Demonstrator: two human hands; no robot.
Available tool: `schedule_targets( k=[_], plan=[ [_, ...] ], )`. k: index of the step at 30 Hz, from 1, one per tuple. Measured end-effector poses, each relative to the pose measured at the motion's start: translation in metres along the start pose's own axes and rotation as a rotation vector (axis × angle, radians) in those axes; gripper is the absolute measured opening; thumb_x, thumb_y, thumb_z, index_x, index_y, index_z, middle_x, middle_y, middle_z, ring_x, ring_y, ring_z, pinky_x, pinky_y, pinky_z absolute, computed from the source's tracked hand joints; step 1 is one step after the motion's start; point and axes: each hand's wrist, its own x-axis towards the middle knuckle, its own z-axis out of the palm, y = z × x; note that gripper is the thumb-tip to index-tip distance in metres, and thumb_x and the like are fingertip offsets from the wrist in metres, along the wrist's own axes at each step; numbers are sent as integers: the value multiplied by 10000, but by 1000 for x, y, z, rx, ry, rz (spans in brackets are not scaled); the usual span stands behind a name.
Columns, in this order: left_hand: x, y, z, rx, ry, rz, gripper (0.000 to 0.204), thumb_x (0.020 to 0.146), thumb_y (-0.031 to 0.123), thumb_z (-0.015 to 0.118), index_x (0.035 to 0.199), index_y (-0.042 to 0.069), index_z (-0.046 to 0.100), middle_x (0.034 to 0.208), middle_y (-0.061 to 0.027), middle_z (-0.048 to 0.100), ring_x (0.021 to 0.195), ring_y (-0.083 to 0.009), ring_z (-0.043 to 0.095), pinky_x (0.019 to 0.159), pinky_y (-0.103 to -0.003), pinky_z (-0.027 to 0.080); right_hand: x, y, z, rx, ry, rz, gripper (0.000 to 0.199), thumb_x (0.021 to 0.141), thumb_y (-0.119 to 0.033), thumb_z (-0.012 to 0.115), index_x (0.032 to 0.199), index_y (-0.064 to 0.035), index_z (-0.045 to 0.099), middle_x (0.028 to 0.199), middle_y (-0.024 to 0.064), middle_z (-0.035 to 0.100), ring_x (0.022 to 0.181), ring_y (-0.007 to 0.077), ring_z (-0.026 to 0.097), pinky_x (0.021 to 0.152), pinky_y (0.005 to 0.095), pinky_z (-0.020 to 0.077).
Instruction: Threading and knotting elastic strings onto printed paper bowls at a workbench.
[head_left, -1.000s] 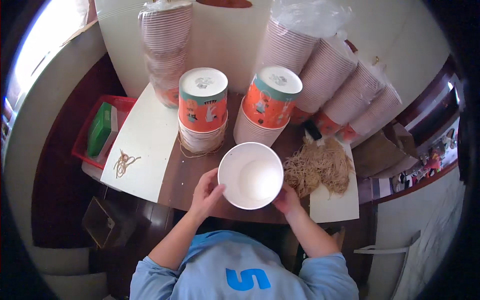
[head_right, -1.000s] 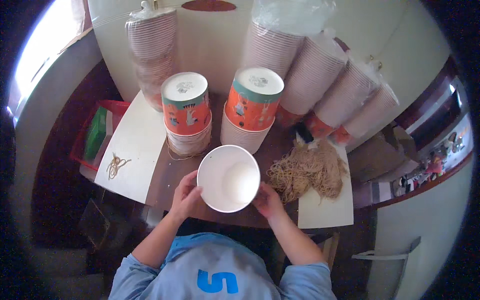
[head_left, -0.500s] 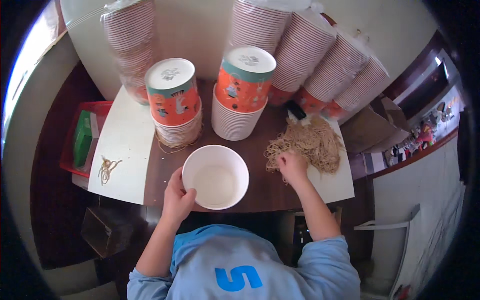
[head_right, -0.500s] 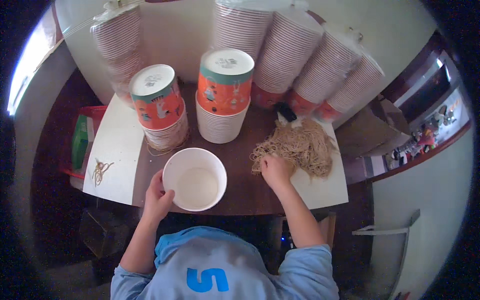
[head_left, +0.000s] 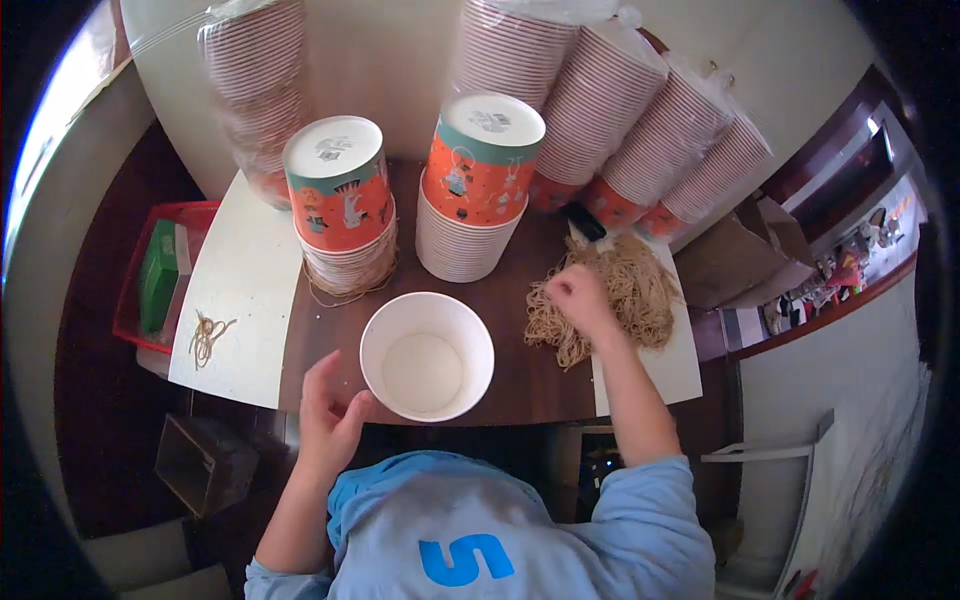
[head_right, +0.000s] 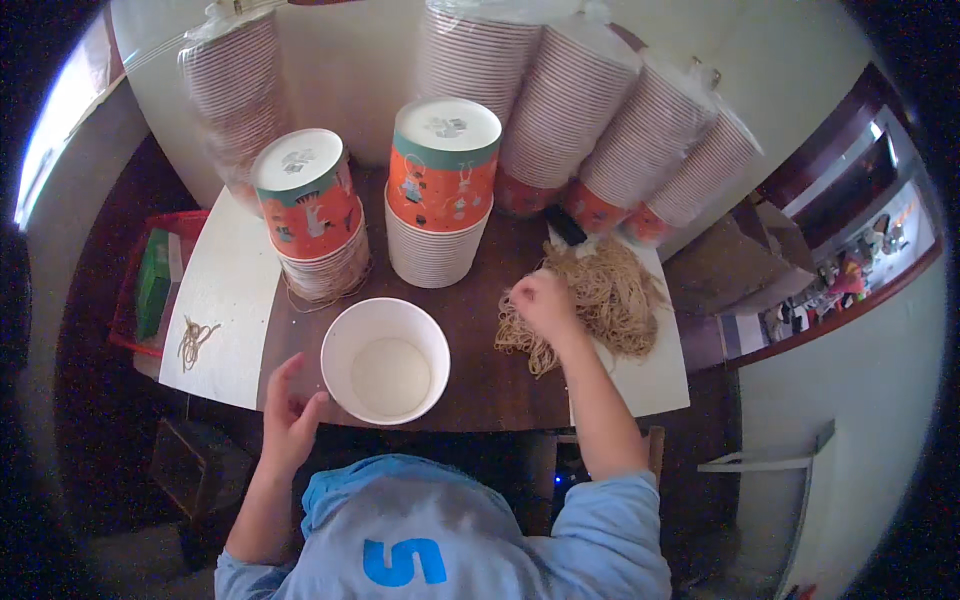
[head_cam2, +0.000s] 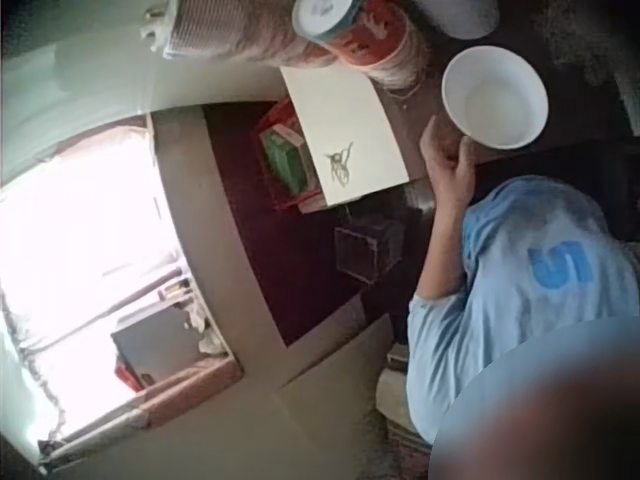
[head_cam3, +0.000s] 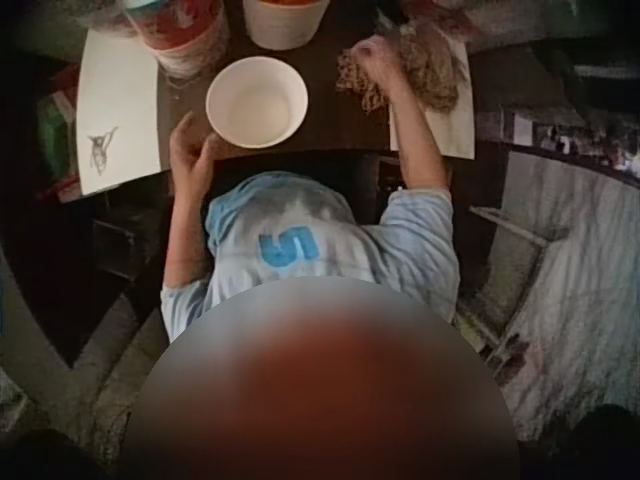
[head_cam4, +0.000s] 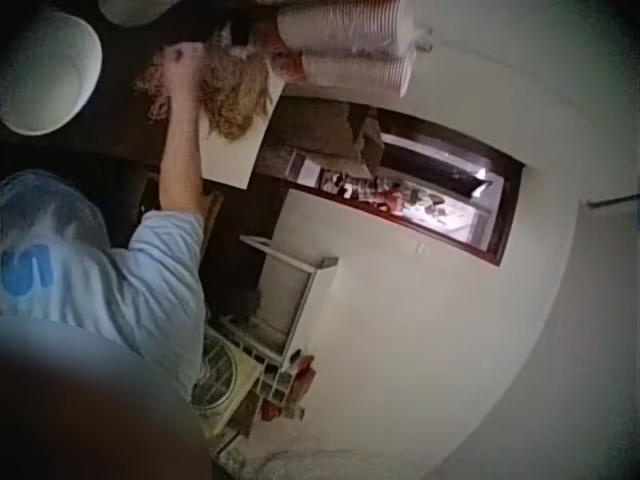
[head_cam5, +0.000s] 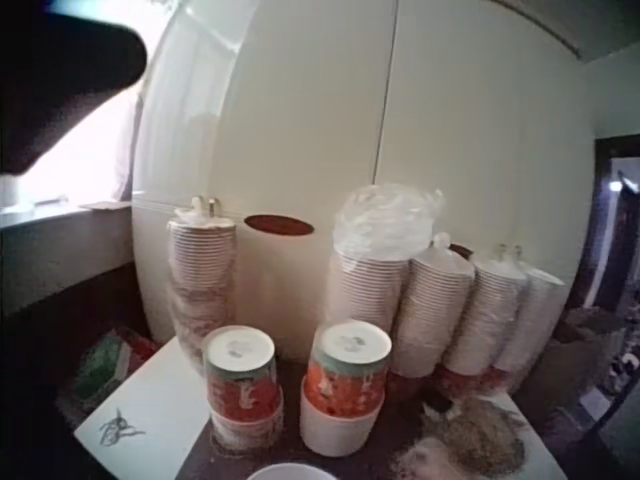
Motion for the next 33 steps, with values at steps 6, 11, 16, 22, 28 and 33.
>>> schedule_targets(
  k=[6, 11, 16, 22, 28, 33],
  plan=[
    [9, 31, -11, 74, 29, 189, 303, 788, 11, 626, 1086, 28, 572, 1086, -79, 553, 644, -82, 486, 571, -205, 406, 26, -76, -95, 1128, -34, 407, 103, 892, -143, 556, 859, -47, 565, 650, 5, 543, 603, 84, 539, 597, 223, 460],
    [24, 64, 19, -37, -131, 317, 165, 793, -1, 612, 956, 16, 632, 897, -82, 622, 710, -121, 556, 617, -223, 438, 15, -132, -126, 1355, -186, 331, 127, 898, -147, 550, 852, -28, 558, 624, 8, 526, 495, 85, 482, 476, 221, 399],
    [24, 87, 44, -14, -279, 328, 410, 755, 105, 710, 1137, 37, 578, 995, -104, 596, 768, -157, 582, 654, -259, 473, -11, -159, -105, 1608, -333, 388, 127, 914, -148, 527, 872, -30, 542, 601, 21, 522, 472, 108, 481, 484, 245, 401],
    [21, 77, 55, -539, -816, -75, 525, 842, 100, 658, 1314, 27, 440, 1158, -69, 568, 797, -54, 558, 671, -203, 472, -28, -175, -100, 1576, -523, 411, 119, 912, -135, 502, 866, -29, 529, 583, 29, 484, 455, 115, 424, 489, 266, 359],
    [17, 66, 62, -564, -777, -265, 362, 873, 104, 622, 1214, 11, 545, 871, -1, 646, 710, -34, 540, 623, -175, 450, -35, -167, -98, 1596, -530, 448, 106, 903, -113, 503, 866, -20, 538, 579, 32, 483, 454, 113, 422, 486, 262, 351],
    [13, 60, 64, -563, -844, -302, 276, 877, 134, 622, 1124, 11, 608, 820, 12, 634, 661, -31, 519, 581, -183, 439, -40, -164, -91, 1620, -531, 486, 109, 904, -109, 498, 855, -21, 539, 576, 33, 483, 449, 112, 420, 486, 261, 348]
  ],
)
